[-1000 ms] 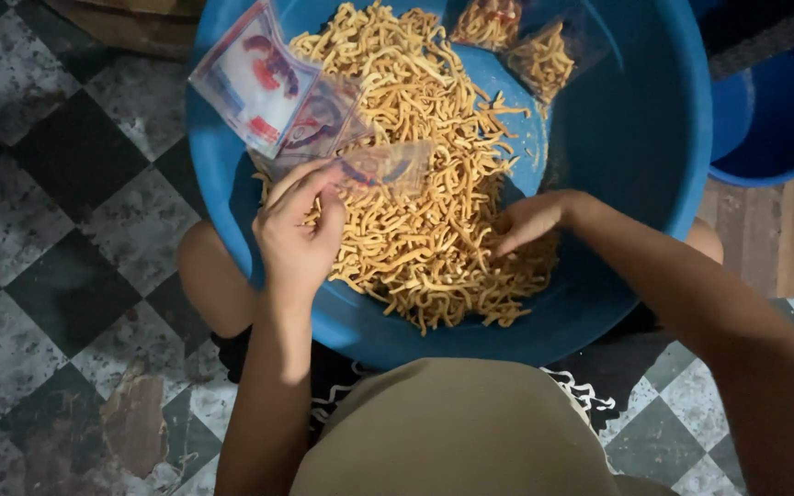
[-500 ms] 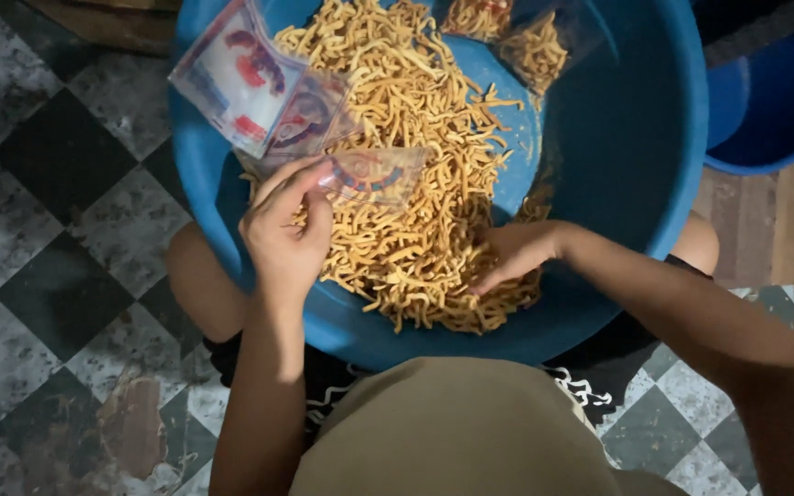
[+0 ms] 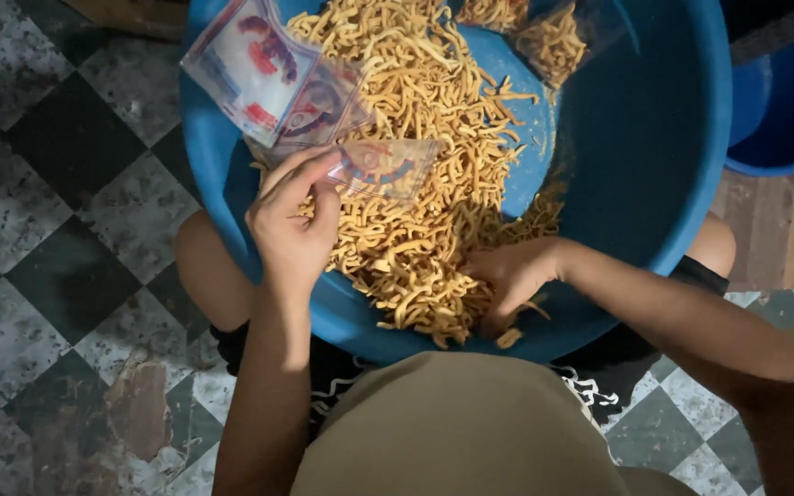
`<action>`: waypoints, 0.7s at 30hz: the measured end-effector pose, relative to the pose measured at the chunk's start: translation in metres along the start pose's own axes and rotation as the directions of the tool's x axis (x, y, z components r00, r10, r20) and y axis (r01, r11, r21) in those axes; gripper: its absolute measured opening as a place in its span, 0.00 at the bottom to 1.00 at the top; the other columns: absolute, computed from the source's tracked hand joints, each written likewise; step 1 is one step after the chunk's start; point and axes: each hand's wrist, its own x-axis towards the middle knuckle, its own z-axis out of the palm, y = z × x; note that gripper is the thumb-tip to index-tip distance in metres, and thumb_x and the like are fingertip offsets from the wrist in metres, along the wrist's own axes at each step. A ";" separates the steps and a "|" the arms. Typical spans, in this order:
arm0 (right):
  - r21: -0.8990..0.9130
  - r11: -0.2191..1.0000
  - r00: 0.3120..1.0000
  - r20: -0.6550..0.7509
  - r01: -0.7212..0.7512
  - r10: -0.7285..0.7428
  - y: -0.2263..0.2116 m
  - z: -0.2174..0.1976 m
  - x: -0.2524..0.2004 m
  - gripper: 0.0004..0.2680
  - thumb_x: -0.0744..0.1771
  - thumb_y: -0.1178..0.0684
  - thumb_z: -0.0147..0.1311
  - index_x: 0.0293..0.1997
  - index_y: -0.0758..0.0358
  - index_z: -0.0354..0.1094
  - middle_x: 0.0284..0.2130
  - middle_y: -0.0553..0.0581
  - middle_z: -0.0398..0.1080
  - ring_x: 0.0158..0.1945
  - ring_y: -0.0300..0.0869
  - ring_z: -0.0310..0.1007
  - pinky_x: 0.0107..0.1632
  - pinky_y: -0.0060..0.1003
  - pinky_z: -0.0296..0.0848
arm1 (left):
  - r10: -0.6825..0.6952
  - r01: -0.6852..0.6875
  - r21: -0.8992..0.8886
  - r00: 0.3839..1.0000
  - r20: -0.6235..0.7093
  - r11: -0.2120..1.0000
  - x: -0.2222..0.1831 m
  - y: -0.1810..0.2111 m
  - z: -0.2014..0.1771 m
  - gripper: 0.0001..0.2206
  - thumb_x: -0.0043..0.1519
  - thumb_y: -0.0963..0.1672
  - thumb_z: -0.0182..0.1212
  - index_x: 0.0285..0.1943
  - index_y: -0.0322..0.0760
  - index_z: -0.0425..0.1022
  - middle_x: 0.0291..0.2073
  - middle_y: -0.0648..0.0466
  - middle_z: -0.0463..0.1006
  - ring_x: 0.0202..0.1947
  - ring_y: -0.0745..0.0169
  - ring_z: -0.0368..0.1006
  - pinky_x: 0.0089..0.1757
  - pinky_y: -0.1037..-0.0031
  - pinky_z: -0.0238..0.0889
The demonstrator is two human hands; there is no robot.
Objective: Manually packing noodle-like snacks from a large blue basin into small individual plastic bags.
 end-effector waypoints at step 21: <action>0.960 0.268 0.996 -0.073 0.083 -0.049 0.077 -0.019 0.012 0.14 0.64 0.44 0.54 0.38 0.66 0.78 0.34 0.71 0.81 0.34 0.64 0.84 0.26 0.60 0.81 | -0.020 0.018 0.027 0.996 0.087 0.999 -0.016 0.001 0.005 0.13 0.60 0.34 0.61 0.47 0.41 0.86 0.45 0.51 0.83 0.46 0.47 0.82 0.46 0.59 0.76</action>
